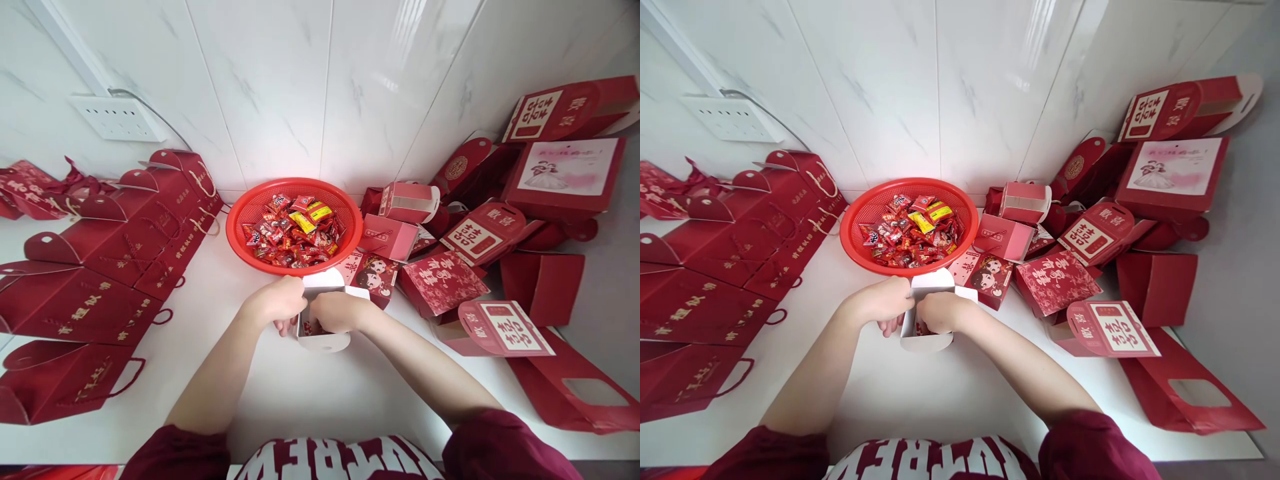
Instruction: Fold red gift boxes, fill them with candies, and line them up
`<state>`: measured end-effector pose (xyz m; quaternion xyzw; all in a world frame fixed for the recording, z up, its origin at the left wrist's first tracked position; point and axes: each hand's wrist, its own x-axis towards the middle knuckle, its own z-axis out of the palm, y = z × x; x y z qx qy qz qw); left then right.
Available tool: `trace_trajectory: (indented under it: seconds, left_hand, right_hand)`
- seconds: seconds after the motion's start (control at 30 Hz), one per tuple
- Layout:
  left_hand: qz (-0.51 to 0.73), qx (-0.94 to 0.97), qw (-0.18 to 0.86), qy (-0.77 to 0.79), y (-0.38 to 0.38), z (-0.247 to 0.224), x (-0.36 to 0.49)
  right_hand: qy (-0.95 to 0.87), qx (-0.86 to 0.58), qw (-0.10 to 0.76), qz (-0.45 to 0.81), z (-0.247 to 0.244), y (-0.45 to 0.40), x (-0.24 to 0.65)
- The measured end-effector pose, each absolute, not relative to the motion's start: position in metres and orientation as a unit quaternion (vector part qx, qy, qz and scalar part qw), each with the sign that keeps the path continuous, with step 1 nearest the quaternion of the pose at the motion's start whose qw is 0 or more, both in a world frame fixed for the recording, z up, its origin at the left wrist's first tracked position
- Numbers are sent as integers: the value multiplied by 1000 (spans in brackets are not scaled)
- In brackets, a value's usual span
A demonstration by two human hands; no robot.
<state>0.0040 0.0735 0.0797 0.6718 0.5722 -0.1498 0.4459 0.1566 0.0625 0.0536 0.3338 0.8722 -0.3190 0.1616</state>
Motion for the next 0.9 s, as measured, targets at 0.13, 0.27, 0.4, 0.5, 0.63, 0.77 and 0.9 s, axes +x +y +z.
trace_trajectory:
  seconds: [0.13, 0.27, 0.4, 0.5, 0.63, 0.77, 0.9]
  left_hand:
    - [-104, 675, 452, 574, 68, 100, -6]
    - [45, 722, 404, 560, 75, 128, -30]
    - [105, 758, 261, 588, 120, 132, -48]
    - [0, 795, 218, 567, 169, 122, -46]
    - [-147, 789, 255, 538, 214, 104, -36]
    - [-223, 793, 270, 499, 221, 89, -33]
    - [-239, 805, 265, 475, 216, 75, -32]
  right_hand:
    - [872, 345, 91, -334, 65, 63, 174]
    - [877, 342, -110, -318, 102, 59, 208]
    - [838, 428, -244, -234, 132, 48, 235]
    - [800, 515, -276, -138, 138, 38, 242]
    - [809, 513, -257, -129, 140, 26, 245]
    - [813, 514, -247, -117, 146, 16, 253]
    - [816, 508, -254, -107, 148, 13, 260]
